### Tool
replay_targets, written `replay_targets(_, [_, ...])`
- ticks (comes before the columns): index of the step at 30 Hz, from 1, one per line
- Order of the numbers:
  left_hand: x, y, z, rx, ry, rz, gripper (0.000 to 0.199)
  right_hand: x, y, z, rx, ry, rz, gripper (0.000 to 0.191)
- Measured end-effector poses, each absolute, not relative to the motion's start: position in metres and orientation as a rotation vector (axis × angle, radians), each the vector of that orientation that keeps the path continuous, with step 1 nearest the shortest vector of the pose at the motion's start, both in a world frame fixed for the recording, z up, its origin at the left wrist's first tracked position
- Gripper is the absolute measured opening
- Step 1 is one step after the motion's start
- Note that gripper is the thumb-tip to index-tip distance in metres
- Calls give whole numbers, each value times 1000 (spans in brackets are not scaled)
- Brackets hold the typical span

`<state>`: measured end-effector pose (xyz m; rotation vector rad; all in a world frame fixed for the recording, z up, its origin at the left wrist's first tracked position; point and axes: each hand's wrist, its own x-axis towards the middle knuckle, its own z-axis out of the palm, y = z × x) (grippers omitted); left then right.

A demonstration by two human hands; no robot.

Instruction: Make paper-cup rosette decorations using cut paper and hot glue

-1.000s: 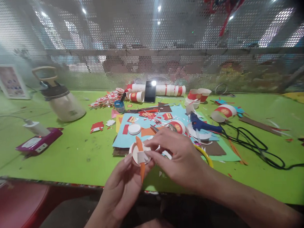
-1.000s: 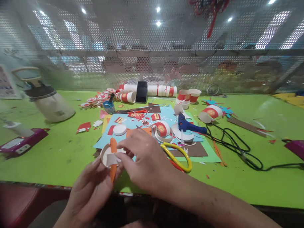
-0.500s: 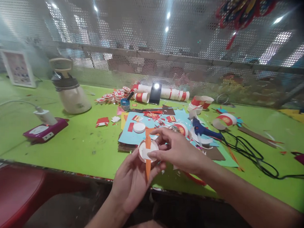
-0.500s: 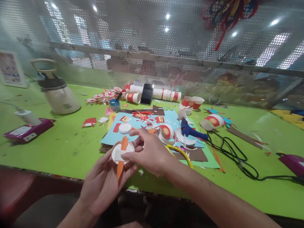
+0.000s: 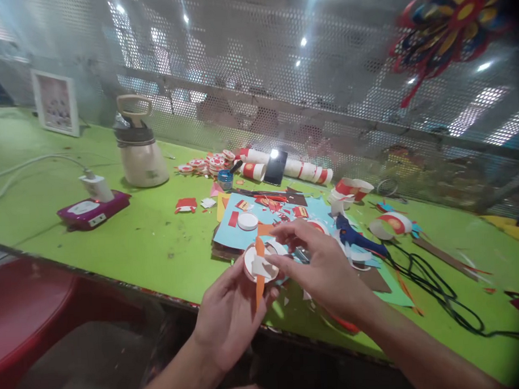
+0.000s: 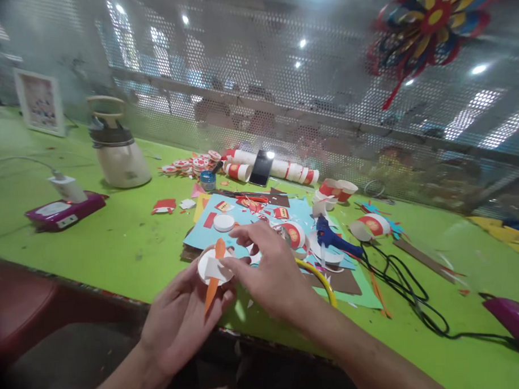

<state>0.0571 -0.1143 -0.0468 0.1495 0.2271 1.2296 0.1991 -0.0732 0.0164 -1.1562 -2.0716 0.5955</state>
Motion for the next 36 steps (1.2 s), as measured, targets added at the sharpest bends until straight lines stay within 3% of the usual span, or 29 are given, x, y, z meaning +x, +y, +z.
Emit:
replay_targets(2, [58, -113, -48, 146, 205, 1255, 28, 198, -82, 17, -1001, -2156, 398, 4])
replay_targets(11, [66, -115, -55, 259, 111, 1370, 18, 193, -94, 17, -1071, -2316, 359, 17])
replay_targets(36, [57, -114, -60, 543, 202, 1300, 36, 202, -98, 12, -728, -2463, 125, 19])
